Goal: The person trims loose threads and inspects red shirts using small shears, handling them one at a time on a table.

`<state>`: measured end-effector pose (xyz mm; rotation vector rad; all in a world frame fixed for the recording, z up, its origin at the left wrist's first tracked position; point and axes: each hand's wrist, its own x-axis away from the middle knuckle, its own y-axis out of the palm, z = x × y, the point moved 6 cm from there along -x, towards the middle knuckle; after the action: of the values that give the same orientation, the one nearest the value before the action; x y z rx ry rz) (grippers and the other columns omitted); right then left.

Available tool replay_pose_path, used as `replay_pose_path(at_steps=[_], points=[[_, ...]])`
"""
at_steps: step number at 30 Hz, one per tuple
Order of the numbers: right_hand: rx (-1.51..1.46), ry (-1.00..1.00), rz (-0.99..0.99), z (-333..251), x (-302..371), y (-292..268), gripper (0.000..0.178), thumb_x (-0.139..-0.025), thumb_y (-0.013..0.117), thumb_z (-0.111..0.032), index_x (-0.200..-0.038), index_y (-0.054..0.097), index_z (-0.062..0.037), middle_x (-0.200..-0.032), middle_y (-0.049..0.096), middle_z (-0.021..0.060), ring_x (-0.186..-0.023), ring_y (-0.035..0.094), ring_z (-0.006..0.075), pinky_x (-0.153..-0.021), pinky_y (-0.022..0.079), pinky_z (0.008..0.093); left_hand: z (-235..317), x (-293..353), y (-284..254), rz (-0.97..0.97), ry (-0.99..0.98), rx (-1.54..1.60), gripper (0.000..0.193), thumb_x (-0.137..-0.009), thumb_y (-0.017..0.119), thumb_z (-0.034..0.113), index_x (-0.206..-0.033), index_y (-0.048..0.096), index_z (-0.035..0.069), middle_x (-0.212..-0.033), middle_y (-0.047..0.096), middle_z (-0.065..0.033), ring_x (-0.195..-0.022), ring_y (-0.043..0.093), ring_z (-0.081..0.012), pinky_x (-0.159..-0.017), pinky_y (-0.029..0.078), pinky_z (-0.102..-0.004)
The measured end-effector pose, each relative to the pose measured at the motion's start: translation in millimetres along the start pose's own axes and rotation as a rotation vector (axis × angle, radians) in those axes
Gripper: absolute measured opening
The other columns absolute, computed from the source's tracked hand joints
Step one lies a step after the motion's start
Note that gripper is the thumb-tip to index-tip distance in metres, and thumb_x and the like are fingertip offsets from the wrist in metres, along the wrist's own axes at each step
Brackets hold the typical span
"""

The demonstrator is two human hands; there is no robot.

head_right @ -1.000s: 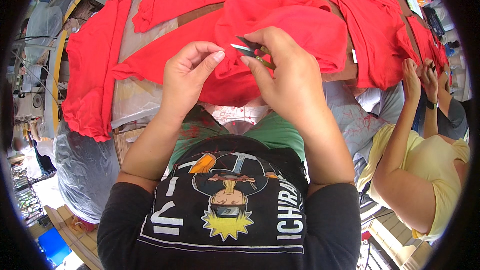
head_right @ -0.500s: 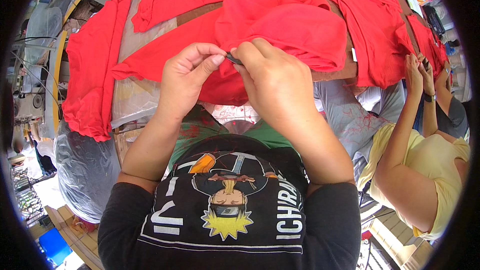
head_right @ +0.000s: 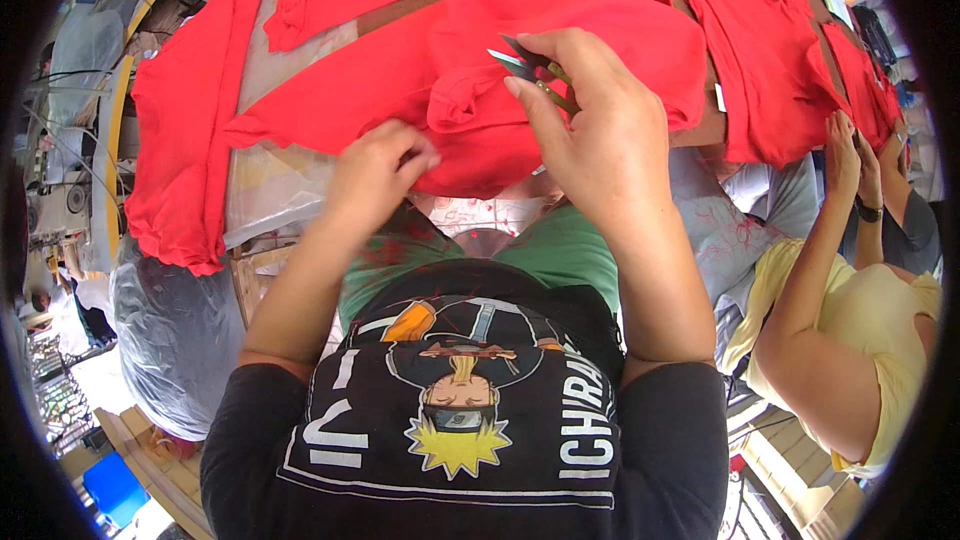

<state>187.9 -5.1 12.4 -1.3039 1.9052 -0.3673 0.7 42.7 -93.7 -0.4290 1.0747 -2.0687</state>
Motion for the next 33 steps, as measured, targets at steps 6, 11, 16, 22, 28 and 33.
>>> replay_pose_path(at_steps=[6, 11, 16, 22, 28, 33], points=[[-0.17, 0.085, 0.153, 32, 4, -21, 0.024, -0.083, 0.072, -0.004, -0.106, 0.063, 0.0005, -0.095, 0.07, 0.0095, -0.087, 0.065, 0.0114, -0.077, 0.051, 0.0255, 42, 24, -107, -0.401, 0.126, 0.897, 0.026, -0.084, 0.071, 0.031, -0.085, 0.069, 0.005, -0.072, 0.068, -0.0047, -0.062, 0.063, -0.014, -0.059, 0.047, -0.0258], [-0.152, 0.063, 0.119, 20, 1, -17, 0.026, -0.082, 0.073, -0.004, -0.106, 0.064, 0.0003, -0.092, 0.069, 0.0081, -0.083, 0.062, 0.0096, -0.074, 0.051, 0.0237, 3, 12, -71, -0.008, -0.091, 0.174, 0.019, -0.087, 0.069, 0.022, -0.088, 0.066, 0.004, -0.078, 0.067, -0.0062, -0.076, 0.066, -0.0163, -0.069, 0.049, -0.0333], [-0.124, 0.057, 0.089, 19, 3, -20, 0.026, -0.082, 0.073, -0.003, -0.106, 0.064, 0.0007, -0.092, 0.068, 0.0068, -0.082, 0.061, 0.0094, -0.074, 0.05, 0.023, 2, 24, -29, -0.256, -0.008, -0.007, 0.01, -0.085, 0.068, 0.012, -0.089, 0.065, 0.003, -0.081, 0.068, -0.0057, -0.08, 0.067, -0.0178, -0.071, 0.051, -0.0326], [-0.185, 0.091, 0.201, 29, 4, -34, 0.024, -0.083, 0.072, -0.003, -0.106, 0.064, 0.0009, -0.092, 0.068, 0.004, -0.079, 0.058, 0.0068, -0.072, 0.048, 0.0207, 79, -3, -61, 0.036, 0.252, 0.067, 0.026, -0.083, 0.071, 0.015, -0.106, 0.066, 0.005, -0.091, 0.069, -0.0078, -0.09, 0.066, -0.0205, -0.078, 0.052, -0.0297], [-0.089, 0.05, 0.328, 24, 1, -56, 0.025, -0.084, 0.072, -0.003, -0.107, 0.064, 0.0005, -0.092, 0.067, 0.0026, -0.079, 0.056, 0.0045, -0.07, 0.045, 0.0186, -15, -88, -125, 0.558, 0.046, 0.601, 0.025, -0.086, 0.07, 0.013, -0.11, 0.064, 0.007, -0.1, 0.066, -0.0033, -0.09, 0.061, -0.0142, -0.077, 0.051, -0.0271], [-0.205, 0.134, 0.469, 61, 4, -82, 0.028, -0.084, 0.073, -0.008, -0.109, 0.064, -0.0002, -0.093, 0.067, 0.0047, -0.084, 0.059, 0.0071, -0.077, 0.047, 0.0224, -56, -74, -250, 0.681, 0.067, 0.943, 0.058, -0.091, 0.06, 0.016, -0.141, 0.035, 0.0, -0.14, 0.042, -0.0214, -0.134, 0.037, -0.0285, -0.111, 0.027, -0.0406]])
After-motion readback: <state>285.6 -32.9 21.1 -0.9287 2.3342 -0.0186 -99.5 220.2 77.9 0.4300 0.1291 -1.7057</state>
